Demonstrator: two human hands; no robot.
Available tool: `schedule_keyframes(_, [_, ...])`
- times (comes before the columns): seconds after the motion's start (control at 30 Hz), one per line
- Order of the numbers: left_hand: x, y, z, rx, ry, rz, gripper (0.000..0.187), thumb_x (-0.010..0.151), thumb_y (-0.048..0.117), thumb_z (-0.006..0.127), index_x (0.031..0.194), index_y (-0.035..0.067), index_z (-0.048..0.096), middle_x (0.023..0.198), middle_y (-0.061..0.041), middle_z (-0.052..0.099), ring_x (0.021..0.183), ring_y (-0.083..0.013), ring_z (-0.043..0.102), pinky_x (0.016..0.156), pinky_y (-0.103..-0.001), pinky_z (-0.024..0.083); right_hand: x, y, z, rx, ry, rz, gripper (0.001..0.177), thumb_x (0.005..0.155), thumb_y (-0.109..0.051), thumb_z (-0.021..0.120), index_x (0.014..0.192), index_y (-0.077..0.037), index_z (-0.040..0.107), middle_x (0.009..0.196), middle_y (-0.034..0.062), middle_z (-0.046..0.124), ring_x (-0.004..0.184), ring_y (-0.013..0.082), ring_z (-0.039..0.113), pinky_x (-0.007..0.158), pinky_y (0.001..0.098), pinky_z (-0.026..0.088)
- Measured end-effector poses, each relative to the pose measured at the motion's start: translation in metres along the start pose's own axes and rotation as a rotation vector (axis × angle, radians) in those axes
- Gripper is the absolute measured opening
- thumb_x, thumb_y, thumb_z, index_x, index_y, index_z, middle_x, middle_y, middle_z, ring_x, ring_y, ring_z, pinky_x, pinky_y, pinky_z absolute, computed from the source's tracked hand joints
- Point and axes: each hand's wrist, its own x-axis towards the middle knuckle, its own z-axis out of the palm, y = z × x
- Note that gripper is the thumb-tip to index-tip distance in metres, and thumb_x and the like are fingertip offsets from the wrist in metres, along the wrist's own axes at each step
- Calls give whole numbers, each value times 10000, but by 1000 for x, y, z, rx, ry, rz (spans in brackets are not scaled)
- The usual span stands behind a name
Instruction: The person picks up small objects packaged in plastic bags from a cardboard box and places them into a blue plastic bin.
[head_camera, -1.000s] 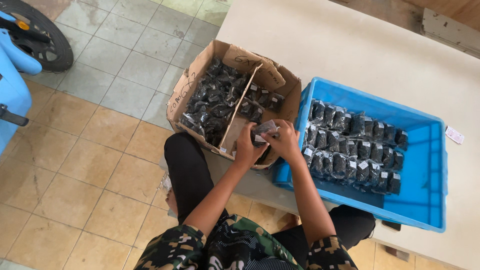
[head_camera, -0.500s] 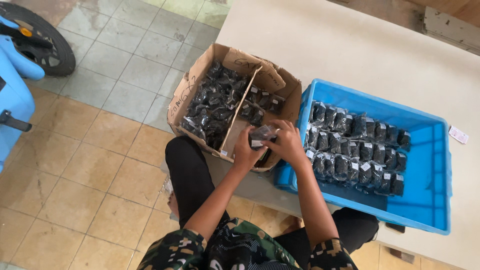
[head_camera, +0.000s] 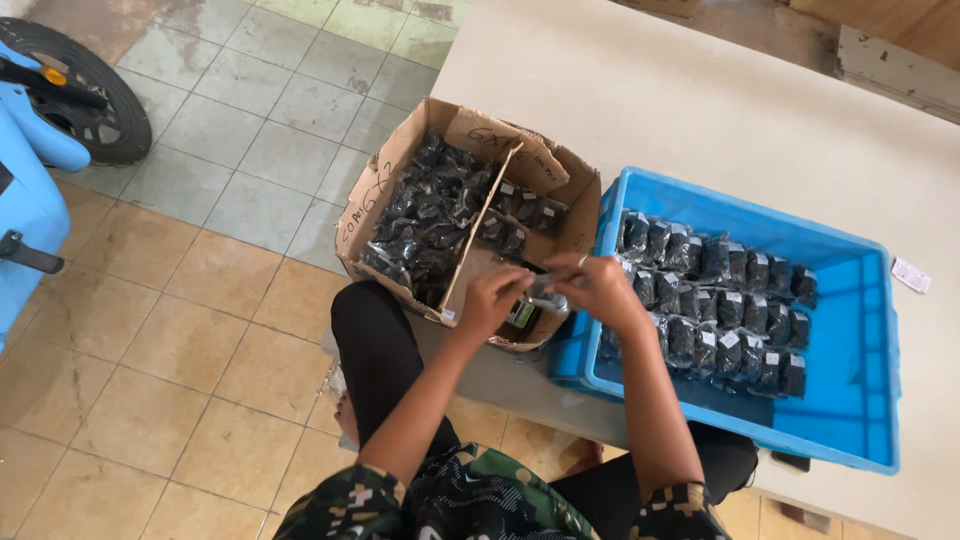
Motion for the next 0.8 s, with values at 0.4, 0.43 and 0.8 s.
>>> schedule_keyframes(0.4, [23, 10, -15, -190, -88, -467, 122, 727, 187, 694, 813, 101, 701, 639, -108, 645, 682, -94, 551, 601, -256, 483, -1, 56, 29, 416, 171, 67, 101, 793, -22, 604, 883, -23, 650, 776, 122, 658, 724, 144, 591, 667, 302, 487])
schedule_keyframes(0.43, [24, 14, -18, -189, -88, -467, 122, 727, 187, 694, 813, 101, 701, 639, -108, 645, 682, -94, 551, 601, -256, 483, -1, 45, 27, 418, 172, 67, 101, 793, -22, 604, 883, -23, 650, 776, 122, 658, 724, 144, 591, 667, 302, 487])
schedule_keyframes(0.8, [34, 29, -32, 260, -233, -354, 144, 624, 216, 722, 766, 193, 707, 619, -2, 653, 537, -108, 554, 494, -220, 420, 2, 17, 28, 112, 240, -75, 225, 715, 2, 679, 939, -11, 656, 825, 107, 635, 701, 243, 638, 611, 310, 529])
